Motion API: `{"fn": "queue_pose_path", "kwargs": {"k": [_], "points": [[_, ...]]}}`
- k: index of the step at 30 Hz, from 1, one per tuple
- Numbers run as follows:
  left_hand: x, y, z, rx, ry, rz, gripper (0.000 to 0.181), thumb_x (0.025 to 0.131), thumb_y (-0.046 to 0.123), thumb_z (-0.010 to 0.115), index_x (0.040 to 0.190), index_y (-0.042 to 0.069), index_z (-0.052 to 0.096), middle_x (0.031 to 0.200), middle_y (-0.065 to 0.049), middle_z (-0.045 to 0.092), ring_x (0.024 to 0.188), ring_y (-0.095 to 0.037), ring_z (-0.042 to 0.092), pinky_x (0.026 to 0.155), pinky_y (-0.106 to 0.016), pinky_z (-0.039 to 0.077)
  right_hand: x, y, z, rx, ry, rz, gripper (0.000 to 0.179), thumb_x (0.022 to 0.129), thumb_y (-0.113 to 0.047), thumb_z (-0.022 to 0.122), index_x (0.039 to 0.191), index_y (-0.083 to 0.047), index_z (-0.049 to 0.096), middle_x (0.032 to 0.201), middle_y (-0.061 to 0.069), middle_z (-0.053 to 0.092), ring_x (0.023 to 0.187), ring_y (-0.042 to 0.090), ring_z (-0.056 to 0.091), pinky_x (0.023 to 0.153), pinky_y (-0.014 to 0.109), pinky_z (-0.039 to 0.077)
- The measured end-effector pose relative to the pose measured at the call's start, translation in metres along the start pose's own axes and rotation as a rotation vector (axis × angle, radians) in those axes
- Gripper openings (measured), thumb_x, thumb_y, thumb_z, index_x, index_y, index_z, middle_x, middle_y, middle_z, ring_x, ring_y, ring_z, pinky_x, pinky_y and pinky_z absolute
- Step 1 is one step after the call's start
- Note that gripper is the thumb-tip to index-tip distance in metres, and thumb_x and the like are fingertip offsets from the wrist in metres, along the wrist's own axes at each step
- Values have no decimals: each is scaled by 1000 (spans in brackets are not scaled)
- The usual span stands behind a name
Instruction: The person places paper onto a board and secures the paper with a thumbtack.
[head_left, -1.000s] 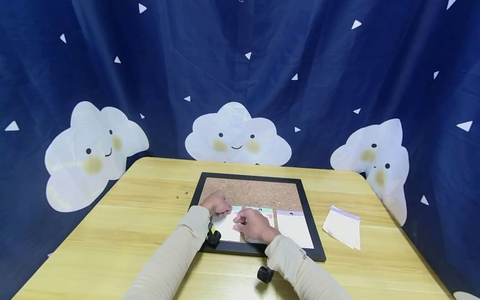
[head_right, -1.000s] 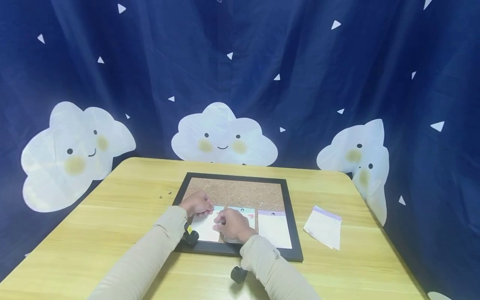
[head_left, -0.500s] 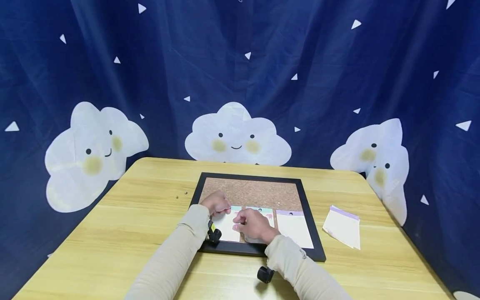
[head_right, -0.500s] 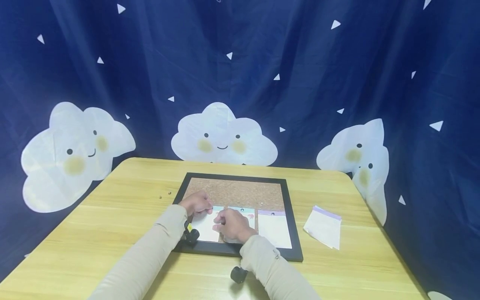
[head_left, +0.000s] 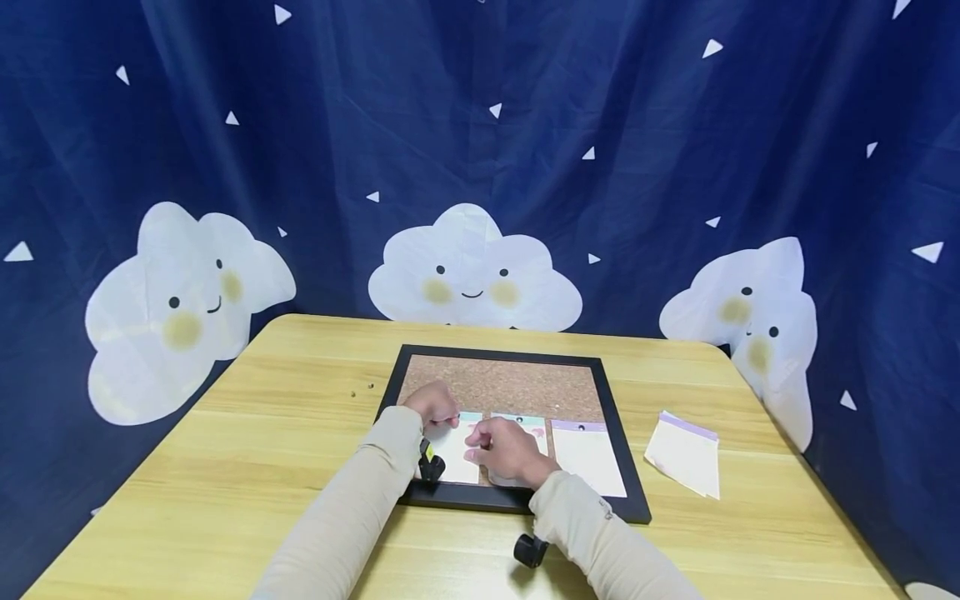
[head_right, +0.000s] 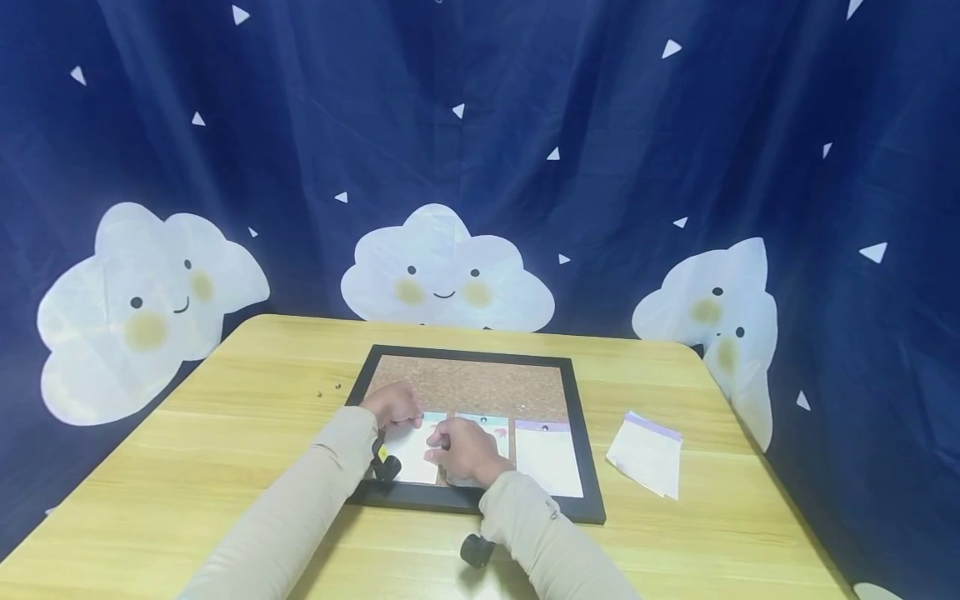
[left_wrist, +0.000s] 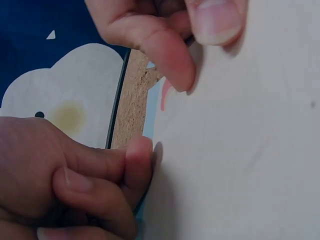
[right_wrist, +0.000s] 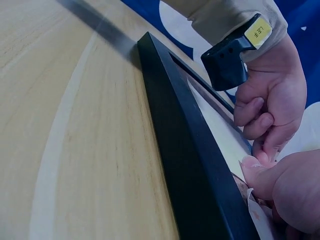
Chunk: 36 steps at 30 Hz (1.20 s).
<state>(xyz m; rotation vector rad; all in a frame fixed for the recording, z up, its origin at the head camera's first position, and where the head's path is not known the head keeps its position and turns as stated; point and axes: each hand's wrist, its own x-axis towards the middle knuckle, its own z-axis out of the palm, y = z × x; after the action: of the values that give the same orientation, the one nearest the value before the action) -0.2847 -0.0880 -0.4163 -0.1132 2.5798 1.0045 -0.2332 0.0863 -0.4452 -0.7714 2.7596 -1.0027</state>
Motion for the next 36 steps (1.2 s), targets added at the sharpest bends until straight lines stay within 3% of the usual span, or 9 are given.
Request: {"fn": "queue_pose_path", "kwargs": {"k": [10,18,24,29,32,36], "points": [[-1,7,4,134,35,-8,30,89,7,54,60,5,60,47,2,39,41,-10,29,42,-23,23,0,1,0,-9,9,-7,11,85,-22,76,93,-15,74,81,-10,61,72,4,52,59,25,44],[-2,10,6,191,43,-46,16,88,9,56,74,2,62,56,-2,41,47,-12,30,46,-25,27,0,0,1,-11,7,-7,10,85,-21,77,92,-15,74,81,-10,60,72,4,52,59,26,43],[-1,7,6,168,63,-72,8,87,7,62,90,-1,62,67,-8,49,56,-18,42,50,-29,34,0,-1,1,-13,17,-9,10,85,-22,76,92,-15,74,82,-10,61,73,4,53,61,26,44],[-3,3,7,190,101,-15,10,81,1,62,90,-3,61,75,-13,55,63,-23,49,52,-29,37,0,0,2,-16,27,-8,10,85,-22,77,93,-16,74,82,-11,60,73,4,53,61,26,44],[-5,1,8,184,117,4,19,85,3,60,102,-6,60,85,-16,58,70,-26,52,57,-31,40,-1,1,2,-18,23,0,9,86,-22,75,93,-16,74,81,-12,59,72,5,52,60,26,43],[-9,-3,9,115,134,8,28,91,8,60,115,-6,57,87,-17,59,65,-24,51,53,-31,40,-2,1,2,-15,21,2,5,88,-18,71,93,-17,73,82,-11,57,70,6,51,60,27,43]]}}
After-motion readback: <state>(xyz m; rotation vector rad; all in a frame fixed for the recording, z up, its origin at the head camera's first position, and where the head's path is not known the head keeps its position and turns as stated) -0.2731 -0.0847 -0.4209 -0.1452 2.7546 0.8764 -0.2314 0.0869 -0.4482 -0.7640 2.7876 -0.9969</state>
